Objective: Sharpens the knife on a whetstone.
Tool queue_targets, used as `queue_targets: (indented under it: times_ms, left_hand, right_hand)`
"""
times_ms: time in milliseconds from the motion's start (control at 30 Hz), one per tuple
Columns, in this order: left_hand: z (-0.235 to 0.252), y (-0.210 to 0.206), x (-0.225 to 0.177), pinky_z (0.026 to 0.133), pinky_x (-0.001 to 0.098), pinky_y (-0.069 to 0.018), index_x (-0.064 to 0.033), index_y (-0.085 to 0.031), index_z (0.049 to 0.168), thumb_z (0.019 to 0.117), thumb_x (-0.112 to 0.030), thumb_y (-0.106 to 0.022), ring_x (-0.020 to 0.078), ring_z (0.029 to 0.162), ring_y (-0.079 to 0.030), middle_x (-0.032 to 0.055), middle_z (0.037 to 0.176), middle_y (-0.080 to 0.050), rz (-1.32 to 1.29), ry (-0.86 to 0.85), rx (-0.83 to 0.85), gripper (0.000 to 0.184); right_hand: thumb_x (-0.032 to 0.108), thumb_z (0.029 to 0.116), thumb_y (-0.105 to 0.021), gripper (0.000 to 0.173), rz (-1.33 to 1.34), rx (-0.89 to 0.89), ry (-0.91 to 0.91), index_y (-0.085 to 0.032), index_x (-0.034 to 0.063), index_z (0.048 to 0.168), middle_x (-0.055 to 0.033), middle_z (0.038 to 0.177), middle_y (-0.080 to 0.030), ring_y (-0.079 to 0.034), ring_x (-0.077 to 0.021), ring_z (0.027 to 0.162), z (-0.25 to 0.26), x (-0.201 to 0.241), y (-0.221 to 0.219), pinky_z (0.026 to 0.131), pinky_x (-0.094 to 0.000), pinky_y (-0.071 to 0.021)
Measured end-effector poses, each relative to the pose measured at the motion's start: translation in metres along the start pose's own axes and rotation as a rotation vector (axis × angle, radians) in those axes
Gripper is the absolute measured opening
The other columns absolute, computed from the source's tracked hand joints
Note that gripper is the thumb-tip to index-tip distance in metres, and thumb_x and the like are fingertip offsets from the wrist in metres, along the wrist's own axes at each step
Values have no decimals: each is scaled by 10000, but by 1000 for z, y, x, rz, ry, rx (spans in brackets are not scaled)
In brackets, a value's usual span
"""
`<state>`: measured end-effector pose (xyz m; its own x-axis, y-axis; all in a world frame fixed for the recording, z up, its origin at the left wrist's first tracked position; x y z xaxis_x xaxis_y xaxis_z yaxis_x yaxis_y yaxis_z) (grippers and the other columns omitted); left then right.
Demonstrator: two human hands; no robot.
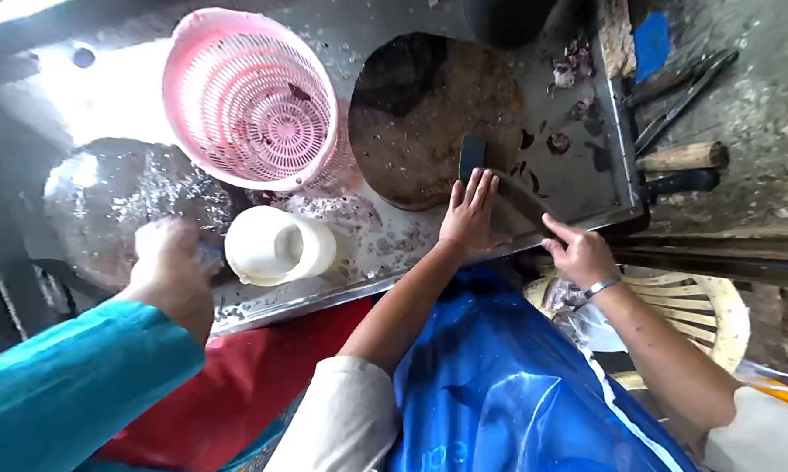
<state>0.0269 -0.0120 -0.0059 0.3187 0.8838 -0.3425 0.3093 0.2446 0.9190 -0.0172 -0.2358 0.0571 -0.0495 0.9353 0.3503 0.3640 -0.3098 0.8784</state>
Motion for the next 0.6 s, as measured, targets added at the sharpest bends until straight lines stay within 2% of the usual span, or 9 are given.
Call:
queue_targets:
  times_ms: [67,133,233,300,400,467,533,600]
  left_hand:
    - [-21,9,30,1268,597,-85,-82,-207,1647,813,-800,-617,280,1604,-80,101,1728,-160,12,-18,-16,1175]
    - [-25,20,76,1263,601,-104,-96,-227,1645,812,-795,-629,287,1601,-100,97,1724,-180,48,9,-36,1159]
    - [-15,41,136,1259,624,-90,-71,-197,1646,805,-819,-610,310,1600,-93,126,1724,-162,91,70,-17,1198]
    - [-6,52,147,1256,639,-62,-53,-146,1650,802,-836,-587,314,1604,-54,137,1730,-119,132,94,35,1235]
    - [-10,37,107,1250,648,-76,-60,-165,1650,773,-845,-607,325,1603,-52,137,1730,-121,125,62,35,1257]
    - [-14,19,58,1249,650,-101,-64,-210,1643,742,-862,-628,333,1600,-72,130,1726,-154,71,13,5,1274]
    - [-5,1,16,1264,614,-75,-59,-189,1646,747,-891,-578,319,1603,-48,121,1731,-132,25,9,-11,1285]
    - [7,-9,-5,1271,591,-58,-52,-162,1649,779,-887,-541,311,1604,-39,125,1733,-114,8,8,-26,1264]
  right_hand:
    - [302,1039,-609,476,88,26,-7,-554,238,1507,-168,1207,-729,-713,-391,1059,3,27,-23,920,-629,-553]
    - [302,1033,-613,478,168,37,27,-560,233,1503,-167,1222,-729,-707,-381,1100,33,59,-38,963,-611,-545]
    - [314,1036,-597,490,200,81,58,-539,262,1519,-142,1278,-713,-687,-362,1161,89,100,-49,999,-595,-531]
    - [305,1040,-589,494,217,73,75,-527,261,1529,-137,1276,-716,-695,-357,1146,104,108,-53,991,-586,-535]
    - [300,1044,-586,496,211,25,96,-520,248,1533,-145,1261,-719,-708,-346,1119,67,72,-53,989,-572,-548]
    - [325,1052,-581,497,149,19,79,-507,268,1541,-156,1253,-718,-718,-376,1067,28,30,-41,924,-618,-559]
    - [346,1049,-584,480,57,30,37,-532,281,1523,-174,1225,-724,-714,-418,1043,10,-2,-17,884,-669,-550]
    - [379,1049,-584,470,-27,27,8,-543,304,1512,-181,1207,-726,-706,-434,1047,8,-16,5,872,-682,-539]
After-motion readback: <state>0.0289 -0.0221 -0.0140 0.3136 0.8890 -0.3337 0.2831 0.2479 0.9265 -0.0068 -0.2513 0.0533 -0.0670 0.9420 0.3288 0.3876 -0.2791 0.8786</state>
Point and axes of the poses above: each hand's wrist, its own z-axis towards the middle knuckle, its own y-axis out of the back of the hand, x = y × z, the point moved 3 cm from there along z, towards the middle knuckle
